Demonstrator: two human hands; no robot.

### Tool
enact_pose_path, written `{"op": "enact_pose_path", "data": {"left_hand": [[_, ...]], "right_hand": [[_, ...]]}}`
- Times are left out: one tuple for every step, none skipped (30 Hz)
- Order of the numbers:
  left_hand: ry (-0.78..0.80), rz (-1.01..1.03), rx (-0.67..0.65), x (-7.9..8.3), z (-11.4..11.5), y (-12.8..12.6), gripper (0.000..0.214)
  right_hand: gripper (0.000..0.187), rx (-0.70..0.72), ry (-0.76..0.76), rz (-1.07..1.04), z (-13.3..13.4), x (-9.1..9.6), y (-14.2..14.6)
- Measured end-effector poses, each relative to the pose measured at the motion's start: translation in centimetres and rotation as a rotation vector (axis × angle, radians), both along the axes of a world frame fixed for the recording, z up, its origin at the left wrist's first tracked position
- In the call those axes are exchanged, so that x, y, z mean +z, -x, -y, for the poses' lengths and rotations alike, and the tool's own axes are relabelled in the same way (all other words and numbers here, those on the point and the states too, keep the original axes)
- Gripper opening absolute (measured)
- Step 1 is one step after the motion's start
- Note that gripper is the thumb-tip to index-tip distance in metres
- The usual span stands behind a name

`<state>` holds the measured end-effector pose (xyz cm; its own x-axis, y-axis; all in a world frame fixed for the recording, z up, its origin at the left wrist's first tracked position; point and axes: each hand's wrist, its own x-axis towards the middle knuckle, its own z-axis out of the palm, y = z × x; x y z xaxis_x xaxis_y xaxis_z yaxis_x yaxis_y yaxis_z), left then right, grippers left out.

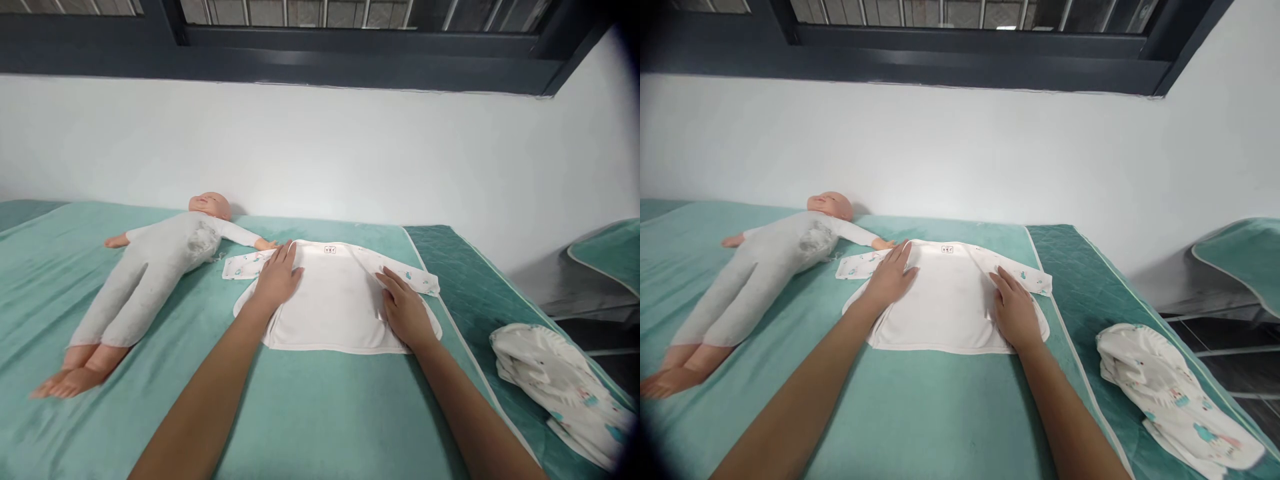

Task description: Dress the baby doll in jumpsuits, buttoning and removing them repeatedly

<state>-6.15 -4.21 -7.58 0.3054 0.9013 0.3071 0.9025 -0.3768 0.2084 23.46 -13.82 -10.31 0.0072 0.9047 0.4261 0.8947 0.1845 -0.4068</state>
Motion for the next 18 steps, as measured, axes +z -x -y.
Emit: {"op": "enact_pose_path", "data": {"left_hand": [[0.000,0.002,0.002,0.03,0.02,-0.02,0.065],[0.001,0.004,0.002,0.06,0.04,-0.03,0.065],[0.003,0.006,0.002,0.08,0.04,-0.02,0.064],[0.006,0.008,0.002,0.09,0.04,-0.01,0.064],[0.008,0.010,0.001,0.09,0.03,0.01,0.064],[0.008,0.013,0.000,0.08,0.02,0.04,0.063],[0.008,0.014,-0.002,0.06,0.01,0.07,0.063],[0.007,0.016,-0.003,0.04,0.01,0.10,0.062],[0.004,0.018,-0.004,0.03,0.03,0.12,0.061],[-0.001,0.019,-0.008,0.02,0.06,0.13,0.060],[-0.007,0.019,-0.013,0.02,0.10,0.15,0.058],[-0.014,0.018,-0.019,0.02,0.16,0.16,0.055],[-0.019,0.018,-0.025,0.03,0.22,0.17,0.053],[-0.024,0.018,-0.032,0.05,0.28,0.18,0.050],[-0.026,0.020,-0.038,0.07,0.33,0.21,0.047],[-0.028,0.023,-0.041,0.09,0.36,0.24,0.045],[-0.030,0.028,-0.043,0.12,0.35,0.29,0.043],[-0.032,0.034,-0.047,0.14,0.32,0.33,0.042]], "right_hand": [[0.045,0.003,-0.005,-0.008,0.01,-0.01,-0.04],[0.045,0.006,-0.008,-0.013,0.01,-0.03,-0.07],[0.045,0.009,-0.011,-0.017,0.01,-0.05,-0.09],[0.045,0.011,-0.014,-0.020,0.01,-0.06,-0.09],[0.045,0.011,-0.015,-0.024,0.00,-0.07,-0.08],[0.045,0.006,-0.015,-0.028,-0.01,-0.07,-0.05],[0.045,0.001,-0.013,-0.032,-0.03,-0.06,-0.02],[0.045,-0.006,-0.008,-0.036,-0.05,-0.04,0.02],[0.044,-0.013,-0.002,-0.040,-0.07,0.00,0.05],[0.044,-0.019,0.004,-0.043,-0.09,0.04,0.08],[0.045,-0.023,0.010,-0.045,-0.10,0.08,0.09],[0.045,-0.024,0.015,-0.046,-0.11,0.13,0.09],[0.045,-0.025,0.018,-0.048,-0.10,0.18,0.09],[0.045,-0.025,0.019,-0.050,-0.09,0.23,0.10],[0.045,-0.026,0.021,-0.051,-0.07,0.28,0.10],[0.045,-0.026,0.021,-0.050,-0.05,0.31,0.12],[0.045,-0.025,0.021,-0.050,-0.04,0.33,0.15],[0.045,-0.025,0.022,-0.050,-0.05,0.33,0.17]]}}
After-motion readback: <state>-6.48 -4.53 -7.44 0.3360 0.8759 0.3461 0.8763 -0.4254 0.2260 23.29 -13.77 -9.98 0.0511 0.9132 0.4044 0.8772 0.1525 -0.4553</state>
